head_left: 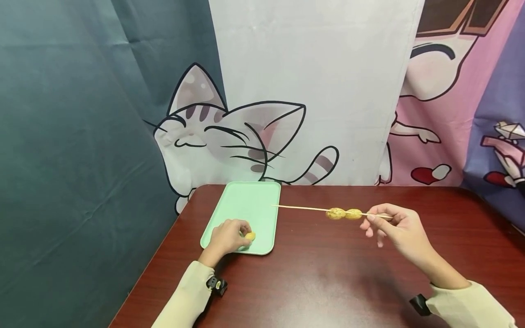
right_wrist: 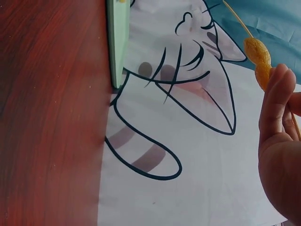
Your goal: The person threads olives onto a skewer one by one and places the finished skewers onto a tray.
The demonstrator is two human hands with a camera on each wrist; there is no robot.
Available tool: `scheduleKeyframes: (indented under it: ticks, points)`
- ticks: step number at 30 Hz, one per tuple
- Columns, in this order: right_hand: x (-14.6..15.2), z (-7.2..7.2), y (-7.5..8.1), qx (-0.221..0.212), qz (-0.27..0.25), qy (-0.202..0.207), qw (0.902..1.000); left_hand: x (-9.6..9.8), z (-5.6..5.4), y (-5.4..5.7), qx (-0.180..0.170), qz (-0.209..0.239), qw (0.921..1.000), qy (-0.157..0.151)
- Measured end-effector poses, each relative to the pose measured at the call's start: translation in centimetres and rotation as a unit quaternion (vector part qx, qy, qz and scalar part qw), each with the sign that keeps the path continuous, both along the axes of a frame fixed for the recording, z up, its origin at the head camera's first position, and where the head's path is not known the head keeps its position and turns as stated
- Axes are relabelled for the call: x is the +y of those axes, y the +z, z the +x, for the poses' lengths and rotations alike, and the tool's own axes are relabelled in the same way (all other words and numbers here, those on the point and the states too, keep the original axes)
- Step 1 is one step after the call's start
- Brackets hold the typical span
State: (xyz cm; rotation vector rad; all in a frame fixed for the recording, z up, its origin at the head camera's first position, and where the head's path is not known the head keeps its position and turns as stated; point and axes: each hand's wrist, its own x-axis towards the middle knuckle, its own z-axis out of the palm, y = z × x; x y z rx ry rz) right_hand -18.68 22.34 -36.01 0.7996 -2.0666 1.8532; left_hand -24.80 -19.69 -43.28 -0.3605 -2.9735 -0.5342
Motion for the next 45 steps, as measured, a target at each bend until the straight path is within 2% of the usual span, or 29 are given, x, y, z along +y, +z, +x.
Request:
scheduleKeyframes:
  ticks: [6, 12, 19, 23, 27, 33, 35, 38, 42, 45]
  points:
    - [0.4, 0.1, -0.2, -0.007, 0.005, -0.019, 0.9998, 0.7, 0.2, 0.7, 0.018, 0.034, 0.9992, 0.006]
    - [0.7, 0.1, -0.5, -0.006, 0.0, -0.015, 0.9999, 1.9, 0.4, 1.4, 0.037, 0.076, 0.9964, -0.009]
    - [1.0, 0.2, -0.7, -0.015, 0.013, -0.03, 0.9993, 3.2, 0.9, 3.1, 0.067, 0.139, 0.9875, -0.033]
    - [1.3, 0.2, -0.7, -0.013, 0.013, -0.033, 0.9993, 4.0, 1.0, 3.9, 0.067, 0.17, 0.9814, -0.057]
    - [1.6, 0.3, -0.8, -0.016, 0.016, -0.03, 0.9993, 4.6, 1.0, 4.3, 0.066, 0.213, 0.9714, -0.08]
    - [2.0, 0.4, -1.3, -0.019, 0.031, -0.03, 0.9989, 5.1, 1.1, 4.4, 0.074, 0.306, 0.9406, -0.126]
    - [2.1, 0.4, -1.5, -0.017, 0.031, -0.033, 0.9988, 5.3, 1.2, 4.5, 0.071, 0.325, 0.934, -0.13]
    - [2.2, 0.3, -1.6, -0.015, 0.028, -0.028, 0.9991, 5.5, 1.3, 4.6, 0.068, 0.343, 0.9282, -0.126]
    - [2.3, 0.2, -1.4, -0.014, 0.024, -0.021, 0.9994, 5.8, 1.4, 5.1, 0.063, 0.354, 0.9248, -0.124]
    - [2.3, 0.2, -1.3, -0.013, 0.017, -0.019, 0.9996, 6.0, 1.9, 5.9, 0.058, 0.355, 0.9236, -0.131]
